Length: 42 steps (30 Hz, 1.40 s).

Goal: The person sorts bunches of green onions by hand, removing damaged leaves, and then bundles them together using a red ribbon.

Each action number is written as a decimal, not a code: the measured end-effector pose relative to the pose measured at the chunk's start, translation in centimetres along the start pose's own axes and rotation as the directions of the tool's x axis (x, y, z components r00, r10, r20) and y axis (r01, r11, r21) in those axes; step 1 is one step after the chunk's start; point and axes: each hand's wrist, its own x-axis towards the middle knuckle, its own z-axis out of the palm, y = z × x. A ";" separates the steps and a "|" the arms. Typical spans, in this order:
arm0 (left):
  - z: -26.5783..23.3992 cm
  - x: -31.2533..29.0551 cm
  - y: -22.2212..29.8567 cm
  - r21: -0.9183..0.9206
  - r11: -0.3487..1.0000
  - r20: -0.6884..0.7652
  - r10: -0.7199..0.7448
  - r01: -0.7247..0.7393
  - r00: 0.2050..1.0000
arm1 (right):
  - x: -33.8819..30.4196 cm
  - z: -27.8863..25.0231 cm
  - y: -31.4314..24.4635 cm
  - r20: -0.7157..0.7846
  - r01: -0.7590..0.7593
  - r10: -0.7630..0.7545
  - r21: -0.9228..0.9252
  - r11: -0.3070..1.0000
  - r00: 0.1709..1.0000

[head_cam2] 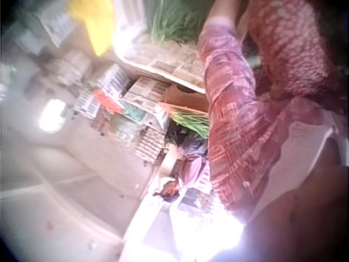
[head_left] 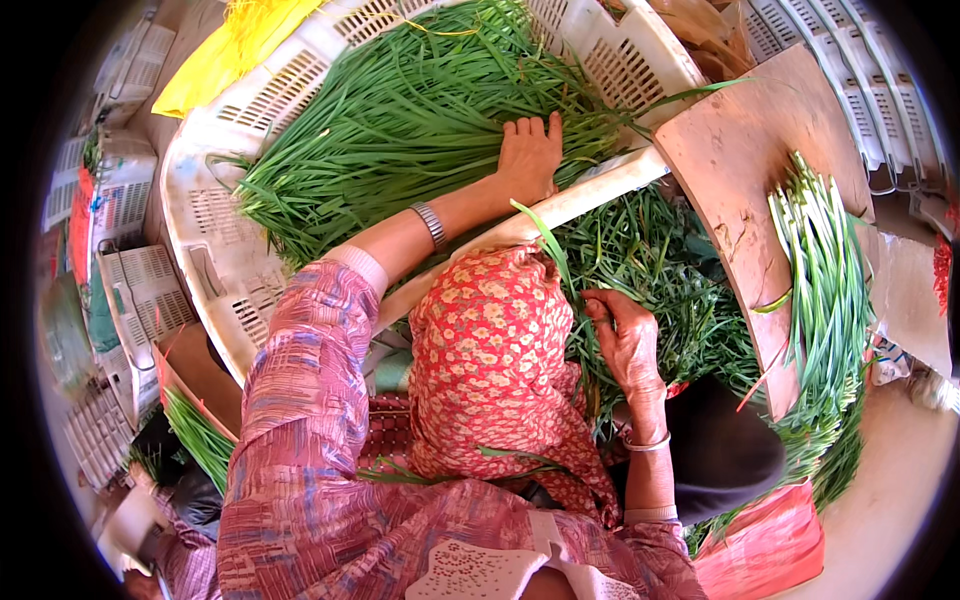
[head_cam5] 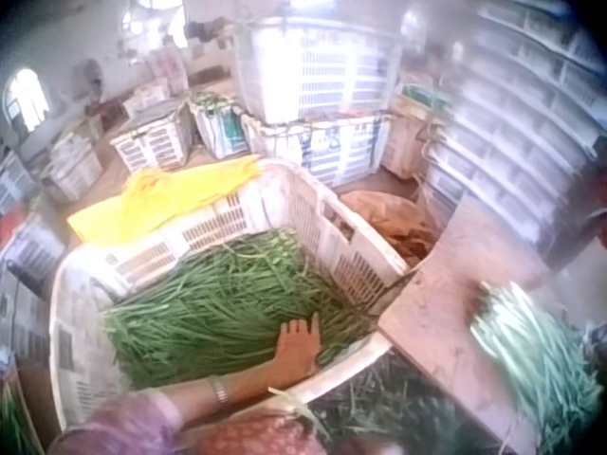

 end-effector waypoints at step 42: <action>-10.5 -7.9 -17.4 -0.998 0.026 -0.069 -0.264 -0.065 0.962 | 30.7 0.8 -6.3 0.361 -0.139 0.477 -0.664 0.735 0.801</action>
